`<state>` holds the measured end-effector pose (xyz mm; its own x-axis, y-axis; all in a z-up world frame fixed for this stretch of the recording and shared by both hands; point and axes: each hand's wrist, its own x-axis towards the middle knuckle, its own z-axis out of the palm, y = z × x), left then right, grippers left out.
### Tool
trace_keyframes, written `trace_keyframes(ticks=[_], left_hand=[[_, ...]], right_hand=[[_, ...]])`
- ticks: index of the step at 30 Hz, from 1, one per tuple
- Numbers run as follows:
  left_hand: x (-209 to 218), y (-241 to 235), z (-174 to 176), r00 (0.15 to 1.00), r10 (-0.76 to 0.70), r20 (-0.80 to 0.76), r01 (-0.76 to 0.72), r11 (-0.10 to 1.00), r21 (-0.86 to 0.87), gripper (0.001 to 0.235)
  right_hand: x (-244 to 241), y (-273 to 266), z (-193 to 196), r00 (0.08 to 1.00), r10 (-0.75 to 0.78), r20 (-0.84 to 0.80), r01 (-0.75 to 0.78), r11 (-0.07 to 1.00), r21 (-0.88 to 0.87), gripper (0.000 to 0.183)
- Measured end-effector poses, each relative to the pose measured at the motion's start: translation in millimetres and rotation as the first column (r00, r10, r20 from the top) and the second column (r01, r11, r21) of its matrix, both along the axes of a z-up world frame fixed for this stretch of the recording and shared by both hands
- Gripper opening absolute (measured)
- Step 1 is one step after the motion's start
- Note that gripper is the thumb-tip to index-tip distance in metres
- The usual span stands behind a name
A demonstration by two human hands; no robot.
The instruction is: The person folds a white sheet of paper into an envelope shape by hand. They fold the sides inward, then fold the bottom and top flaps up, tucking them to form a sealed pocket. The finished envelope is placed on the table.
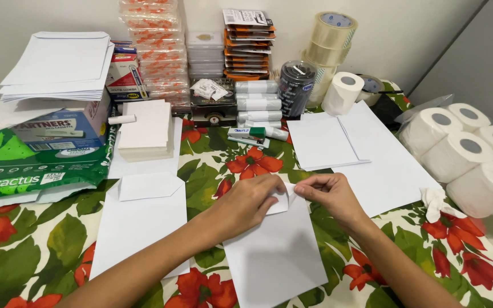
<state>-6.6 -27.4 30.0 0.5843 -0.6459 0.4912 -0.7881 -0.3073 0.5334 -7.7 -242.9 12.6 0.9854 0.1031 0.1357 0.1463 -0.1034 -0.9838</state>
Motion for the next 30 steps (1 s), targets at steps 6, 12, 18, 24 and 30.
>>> trace_keyframes(ticks=[6, 12, 18, 24, 30], left_hand=[[-8, 9, 33, 0.953, 0.186, -0.237, -0.150, 0.975, 0.163, 0.039], [1, 4, 9, 0.969, 0.212, -0.126, -0.165, 0.937, 0.308, 0.017], [-4, 10, 21, 0.939, 0.278, -0.201, -0.201, 0.921, 0.332, 0.018], [-3, 25, 41, 0.903, 0.381, -0.199, -0.359, 0.923, 0.140, 0.017], [37, 42, 1, 0.735, -0.053, -0.676, -0.241, 0.912, -0.333, 0.030]], right_hand=[[0, 0, 8, 0.997, -0.054, 0.063, 0.054, 0.999, -0.001, 0.008], [-11, 11, 14, 1.000, 0.010, 0.006, -0.010, 1.000, -0.023, 0.011], [-11, 9, 22, 0.980, -0.127, 0.155, 0.144, 0.984, -0.101, 0.016], [-6, 4, 20, 0.983, -0.103, 0.154, 0.121, 0.986, -0.112, 0.017], [7, -9, -3, 0.953, -0.189, 0.235, 0.200, 0.980, -0.022, 0.021]])
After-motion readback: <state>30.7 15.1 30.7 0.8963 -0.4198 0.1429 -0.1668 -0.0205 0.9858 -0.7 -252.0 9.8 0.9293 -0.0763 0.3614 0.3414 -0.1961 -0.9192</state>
